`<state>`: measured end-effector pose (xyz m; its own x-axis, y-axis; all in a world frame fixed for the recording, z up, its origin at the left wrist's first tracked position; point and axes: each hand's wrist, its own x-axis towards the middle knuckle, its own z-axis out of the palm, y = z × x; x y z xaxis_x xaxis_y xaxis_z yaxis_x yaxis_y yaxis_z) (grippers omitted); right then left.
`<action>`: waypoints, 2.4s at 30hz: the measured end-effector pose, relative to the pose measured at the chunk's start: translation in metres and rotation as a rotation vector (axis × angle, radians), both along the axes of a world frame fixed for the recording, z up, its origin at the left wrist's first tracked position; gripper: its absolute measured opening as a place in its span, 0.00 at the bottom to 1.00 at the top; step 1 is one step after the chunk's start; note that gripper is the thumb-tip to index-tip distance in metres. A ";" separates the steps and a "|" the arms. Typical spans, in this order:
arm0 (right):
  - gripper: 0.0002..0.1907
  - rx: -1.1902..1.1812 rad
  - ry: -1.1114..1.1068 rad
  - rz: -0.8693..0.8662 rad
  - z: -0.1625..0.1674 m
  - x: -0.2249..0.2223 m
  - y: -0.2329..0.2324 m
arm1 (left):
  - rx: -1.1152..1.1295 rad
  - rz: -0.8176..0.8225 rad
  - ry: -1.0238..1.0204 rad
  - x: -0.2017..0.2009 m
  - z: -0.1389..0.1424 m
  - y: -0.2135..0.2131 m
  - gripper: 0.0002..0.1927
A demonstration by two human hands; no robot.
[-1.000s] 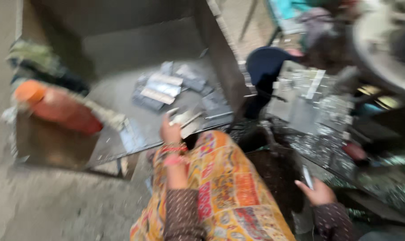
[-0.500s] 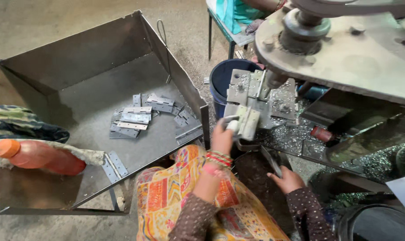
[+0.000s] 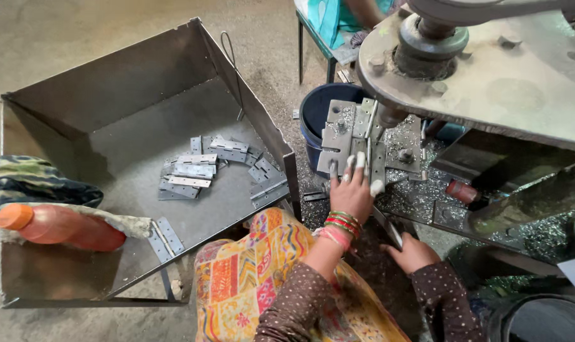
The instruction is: The person repeatedly picks up metal hinge pieces from a bin, places them into a jig on a drill press, operates the machine to drill holes, and returns the finished pieces to the bin. The process is continuous and repetitive throughout the clip.
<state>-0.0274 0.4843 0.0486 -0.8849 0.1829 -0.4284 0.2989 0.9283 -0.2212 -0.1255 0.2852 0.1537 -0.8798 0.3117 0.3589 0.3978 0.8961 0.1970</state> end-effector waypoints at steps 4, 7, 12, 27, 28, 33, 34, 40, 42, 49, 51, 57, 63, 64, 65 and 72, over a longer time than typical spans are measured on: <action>0.34 -0.021 0.079 -0.002 0.000 0.003 0.000 | 0.004 0.008 -0.001 -0.007 -0.015 0.008 0.21; 0.37 0.019 0.088 0.050 0.001 0.002 -0.001 | -0.044 0.037 0.096 -0.002 -0.021 0.007 0.22; 0.35 -0.008 0.042 -0.001 -0.006 0.004 0.003 | -0.066 0.016 0.025 -0.010 -0.021 0.005 0.19; 0.35 -0.050 0.133 -0.053 -0.078 0.029 0.005 | 0.010 0.033 0.045 -0.021 -0.027 0.003 0.18; 0.35 -0.024 0.118 -0.053 -0.075 0.027 0.009 | 0.005 0.037 0.037 -0.021 -0.028 0.003 0.18; 0.35 -0.136 0.333 -0.081 -0.088 0.043 -0.007 | 0.032 0.041 0.052 -0.020 -0.026 0.001 0.17; 0.35 -0.158 0.385 -0.085 -0.092 0.046 -0.012 | 0.041 0.041 0.051 -0.019 -0.026 0.000 0.17; 0.36 -0.146 0.172 -0.036 -0.075 0.018 0.011 | -0.046 0.006 0.034 -0.020 -0.034 0.003 0.18; 0.37 -0.054 0.102 -0.021 -0.065 0.004 0.024 | -0.076 0.025 0.038 -0.024 -0.040 0.011 0.18; 0.41 -0.091 0.333 -0.129 -0.090 0.046 -0.015 | -0.054 0.105 0.084 -0.057 -0.040 0.024 0.17; 0.41 -0.030 0.277 -0.138 -0.095 0.052 -0.022 | 0.004 0.075 0.045 -0.054 -0.038 0.021 0.17; 0.34 0.036 0.093 -0.030 -0.065 0.017 0.007 | -0.084 0.058 0.092 -0.053 -0.040 0.016 0.17; 0.32 -0.013 0.161 -0.085 -0.074 0.034 -0.003 | 0.007 0.059 -0.029 -0.084 -0.033 0.026 0.16; 0.31 -0.030 0.184 -0.122 -0.082 0.043 -0.011 | 0.007 0.063 -0.043 -0.084 -0.032 0.026 0.16; 0.31 -0.023 0.225 -0.114 -0.089 0.049 -0.017 | 0.007 0.064 -0.056 -0.082 -0.032 0.025 0.15; 0.34 -0.039 0.128 -0.050 -0.070 0.016 0.007 | -0.003 0.021 0.027 -0.072 -0.037 0.009 0.15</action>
